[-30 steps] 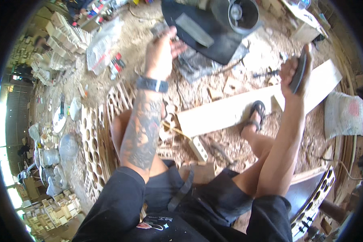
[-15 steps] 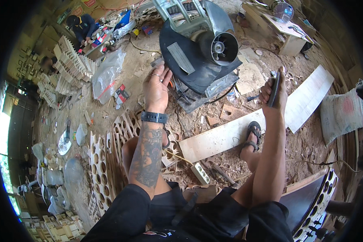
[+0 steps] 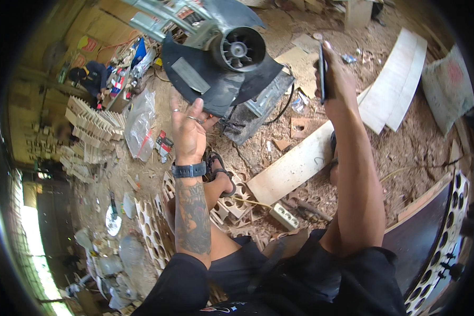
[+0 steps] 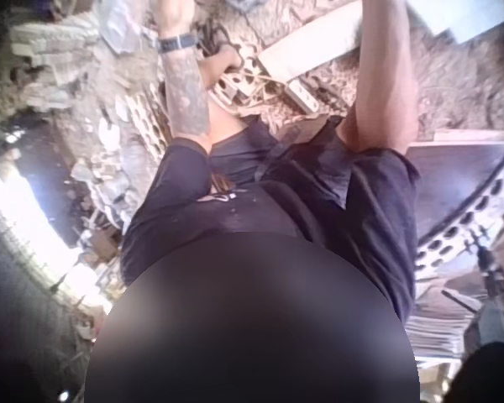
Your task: The person sits on the floor and aligns a small black plastic piece onto a larger curved black component. They then apply glue from a white bottle along the seam and press the pieces together to bond them.
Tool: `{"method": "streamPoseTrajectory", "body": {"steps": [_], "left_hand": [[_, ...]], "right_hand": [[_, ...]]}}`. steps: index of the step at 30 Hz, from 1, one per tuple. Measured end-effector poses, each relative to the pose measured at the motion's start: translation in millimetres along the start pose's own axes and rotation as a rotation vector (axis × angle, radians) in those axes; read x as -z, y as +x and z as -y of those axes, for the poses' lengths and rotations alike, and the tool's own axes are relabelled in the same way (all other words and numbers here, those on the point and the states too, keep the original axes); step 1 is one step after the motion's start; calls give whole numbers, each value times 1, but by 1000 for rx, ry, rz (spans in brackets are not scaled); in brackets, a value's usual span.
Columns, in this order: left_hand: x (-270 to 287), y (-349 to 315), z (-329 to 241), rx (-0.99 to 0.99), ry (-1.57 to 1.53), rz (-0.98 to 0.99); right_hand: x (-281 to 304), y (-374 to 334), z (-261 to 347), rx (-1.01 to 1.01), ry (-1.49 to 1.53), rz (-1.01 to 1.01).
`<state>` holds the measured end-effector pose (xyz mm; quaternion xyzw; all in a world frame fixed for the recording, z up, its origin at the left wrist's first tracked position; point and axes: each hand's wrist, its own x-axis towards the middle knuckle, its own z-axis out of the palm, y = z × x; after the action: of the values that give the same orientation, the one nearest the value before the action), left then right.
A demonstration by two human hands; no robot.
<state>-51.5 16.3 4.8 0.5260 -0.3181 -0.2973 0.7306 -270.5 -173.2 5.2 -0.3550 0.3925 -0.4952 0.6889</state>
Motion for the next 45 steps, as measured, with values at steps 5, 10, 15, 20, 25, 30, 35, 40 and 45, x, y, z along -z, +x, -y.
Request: {"method": "streamPoseTrajectory", "body": {"steps": [5, 10, 15, 20, 25, 30, 35, 40, 45], "left_hand": [[-7, 5, 0, 12, -47, -96], [4, 26, -30, 165, -42, -67], [-1, 43, -60, 174, 77, -18], [-9, 70, -84, 163, 144, -42], [-20, 104, -107, 57, 325, 80], [-39, 136, -111, -138, 480, 152], [-56, 169, -116, -106, 388, 389], [-61, 186, -118, -248, 618, 530], [-55, 201, -109, -363, 625, 697]], "right_hand": [[3, -3, 7, -8, -85, -36], [2, -7, 14, 26, -140, -87], [-2, -10, 23, -15, -133, -104], [0, -9, 16, -6, -120, -85], [3, -2, 5, 75, -120, -3], [-3, -5, 2, -10, -176, -29], [-2, -8, -10, -15, -112, 148], [7, 2, -19, -80, -29, 215], [4, 6, -23, -83, -24, 302]]}}
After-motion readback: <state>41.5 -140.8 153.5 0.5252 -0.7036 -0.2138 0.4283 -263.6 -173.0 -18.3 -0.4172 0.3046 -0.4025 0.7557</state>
